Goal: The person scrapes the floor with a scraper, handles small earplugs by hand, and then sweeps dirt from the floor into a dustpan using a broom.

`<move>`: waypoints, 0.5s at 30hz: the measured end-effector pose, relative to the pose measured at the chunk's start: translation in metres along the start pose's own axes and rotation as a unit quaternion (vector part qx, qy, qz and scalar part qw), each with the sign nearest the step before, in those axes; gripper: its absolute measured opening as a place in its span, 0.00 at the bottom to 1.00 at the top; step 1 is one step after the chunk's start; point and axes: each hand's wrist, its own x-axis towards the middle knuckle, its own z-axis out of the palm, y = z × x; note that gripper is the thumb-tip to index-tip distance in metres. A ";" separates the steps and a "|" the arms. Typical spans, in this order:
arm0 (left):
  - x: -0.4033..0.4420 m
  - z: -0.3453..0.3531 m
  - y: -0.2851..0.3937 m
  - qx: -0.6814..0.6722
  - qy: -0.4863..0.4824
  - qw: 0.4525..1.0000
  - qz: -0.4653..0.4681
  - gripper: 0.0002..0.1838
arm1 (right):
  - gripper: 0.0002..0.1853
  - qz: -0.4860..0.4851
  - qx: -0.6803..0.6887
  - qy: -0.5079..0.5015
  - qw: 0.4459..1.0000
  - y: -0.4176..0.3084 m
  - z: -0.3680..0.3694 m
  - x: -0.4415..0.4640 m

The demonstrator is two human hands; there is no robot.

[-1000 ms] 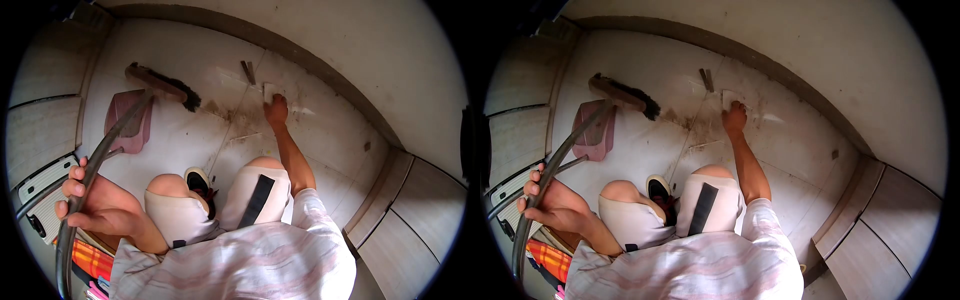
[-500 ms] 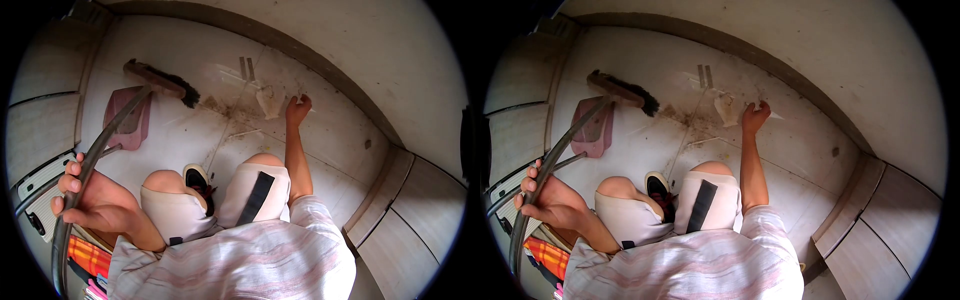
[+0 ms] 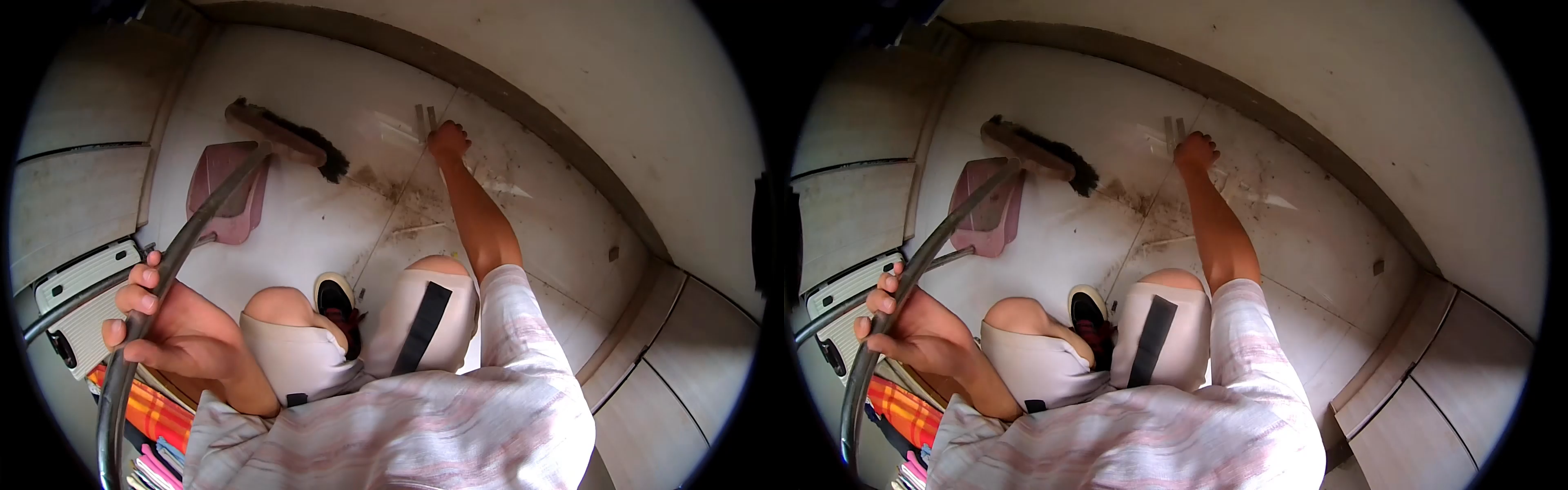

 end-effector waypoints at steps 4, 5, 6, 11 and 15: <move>0.002 -0.003 0.000 -0.011 0.021 1.000 -0.002 0.15 | 0.20 0.052 0.025 -0.039 0.998 -0.009 0.003 0.002; 0.002 -0.004 0.000 -0.009 0.023 1.000 -0.002 0.15 | 0.20 0.049 0.024 -0.039 0.998 -0.010 0.006 0.003; 0.003 -0.006 0.000 -0.012 0.012 1.000 -0.004 0.14 | 0.20 0.076 0.036 -0.022 0.996 -0.012 0.009 0.003; 0.005 -0.009 -0.001 -0.022 -0.002 1.000 -0.007 0.13 | 0.17 0.090 0.101 0.022 0.991 -0.002 0.024 -0.001; 0.006 -0.010 -0.002 -0.017 0.007 1.000 -0.008 0.13 | 0.13 0.017 0.239 0.052 0.969 0.005 0.034 0.005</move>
